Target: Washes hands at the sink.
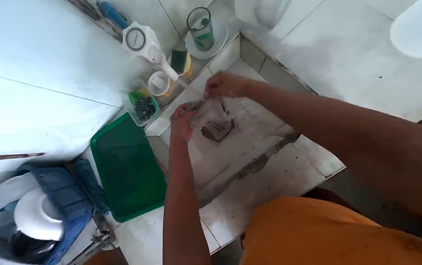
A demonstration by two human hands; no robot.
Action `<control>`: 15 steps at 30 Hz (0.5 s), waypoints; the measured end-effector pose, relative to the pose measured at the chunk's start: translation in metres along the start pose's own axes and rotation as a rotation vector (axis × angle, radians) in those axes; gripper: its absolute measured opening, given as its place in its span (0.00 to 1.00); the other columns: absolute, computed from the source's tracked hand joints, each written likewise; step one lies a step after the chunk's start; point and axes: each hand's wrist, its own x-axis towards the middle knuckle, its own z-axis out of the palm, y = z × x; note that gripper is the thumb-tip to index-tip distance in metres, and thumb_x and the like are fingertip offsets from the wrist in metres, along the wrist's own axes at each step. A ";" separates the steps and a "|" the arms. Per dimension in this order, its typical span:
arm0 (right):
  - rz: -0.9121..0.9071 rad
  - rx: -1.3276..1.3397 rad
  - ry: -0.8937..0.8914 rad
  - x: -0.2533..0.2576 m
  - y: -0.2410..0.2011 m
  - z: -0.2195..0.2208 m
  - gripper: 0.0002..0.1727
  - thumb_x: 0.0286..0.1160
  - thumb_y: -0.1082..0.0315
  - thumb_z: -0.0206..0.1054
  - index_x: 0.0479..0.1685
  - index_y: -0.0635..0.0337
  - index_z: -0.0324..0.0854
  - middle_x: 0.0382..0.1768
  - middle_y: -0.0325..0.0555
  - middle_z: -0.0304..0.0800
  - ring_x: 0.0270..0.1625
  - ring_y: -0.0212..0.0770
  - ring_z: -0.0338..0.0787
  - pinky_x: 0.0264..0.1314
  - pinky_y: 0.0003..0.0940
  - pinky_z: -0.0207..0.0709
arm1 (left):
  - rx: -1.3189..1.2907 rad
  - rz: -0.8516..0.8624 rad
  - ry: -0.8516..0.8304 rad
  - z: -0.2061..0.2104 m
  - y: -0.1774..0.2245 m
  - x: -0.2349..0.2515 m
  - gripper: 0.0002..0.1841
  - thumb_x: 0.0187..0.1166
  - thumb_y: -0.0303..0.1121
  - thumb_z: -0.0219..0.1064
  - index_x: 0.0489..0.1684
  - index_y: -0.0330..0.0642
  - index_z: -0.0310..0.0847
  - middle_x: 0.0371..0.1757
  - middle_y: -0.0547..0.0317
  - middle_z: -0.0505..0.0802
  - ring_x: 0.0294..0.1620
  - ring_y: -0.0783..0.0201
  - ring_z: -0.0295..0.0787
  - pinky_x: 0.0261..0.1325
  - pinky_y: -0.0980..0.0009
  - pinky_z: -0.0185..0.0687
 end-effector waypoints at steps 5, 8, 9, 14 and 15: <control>0.083 0.040 0.054 -0.006 -0.001 0.026 0.16 0.80 0.64 0.71 0.52 0.71 0.82 0.38 0.54 0.86 0.36 0.43 0.85 0.44 0.43 0.82 | -0.272 0.044 0.133 0.013 -0.022 0.006 0.10 0.92 0.32 0.51 0.62 0.42 0.73 0.43 0.62 0.88 0.41 0.69 0.88 0.48 0.69 0.88; 0.078 -0.141 -0.058 -0.014 0.028 0.029 0.16 0.75 0.63 0.76 0.40 0.72 0.85 0.36 0.59 0.87 0.40 0.53 0.86 0.49 0.57 0.79 | -0.234 0.063 0.307 0.015 -0.017 0.007 0.13 0.94 0.38 0.50 0.59 0.39 0.73 0.39 0.62 0.84 0.37 0.70 0.84 0.46 0.70 0.85; 0.064 -0.093 -0.028 -0.014 0.034 0.025 0.14 0.74 0.65 0.76 0.38 0.71 0.85 0.32 0.54 0.84 0.36 0.47 0.82 0.44 0.50 0.77 | -0.265 0.061 0.368 0.017 -0.015 0.009 0.14 0.94 0.40 0.49 0.58 0.39 0.72 0.39 0.62 0.82 0.37 0.70 0.82 0.47 0.69 0.84; 0.141 0.432 0.371 -0.019 -0.020 0.085 0.10 0.75 0.68 0.72 0.34 0.67 0.82 0.28 0.45 0.81 0.29 0.33 0.79 0.36 0.33 0.76 | -0.095 0.046 0.573 0.059 -0.045 0.017 0.29 0.95 0.51 0.40 0.50 0.33 0.79 0.36 0.55 0.86 0.36 0.68 0.84 0.43 0.68 0.84; 0.187 0.373 0.448 -0.015 -0.022 0.092 0.15 0.76 0.62 0.73 0.31 0.66 0.79 0.27 0.46 0.80 0.29 0.38 0.78 0.36 0.39 0.74 | 0.100 0.036 0.603 0.068 -0.045 0.014 0.29 0.96 0.48 0.39 0.52 0.32 0.81 0.39 0.51 0.88 0.39 0.67 0.85 0.46 0.68 0.83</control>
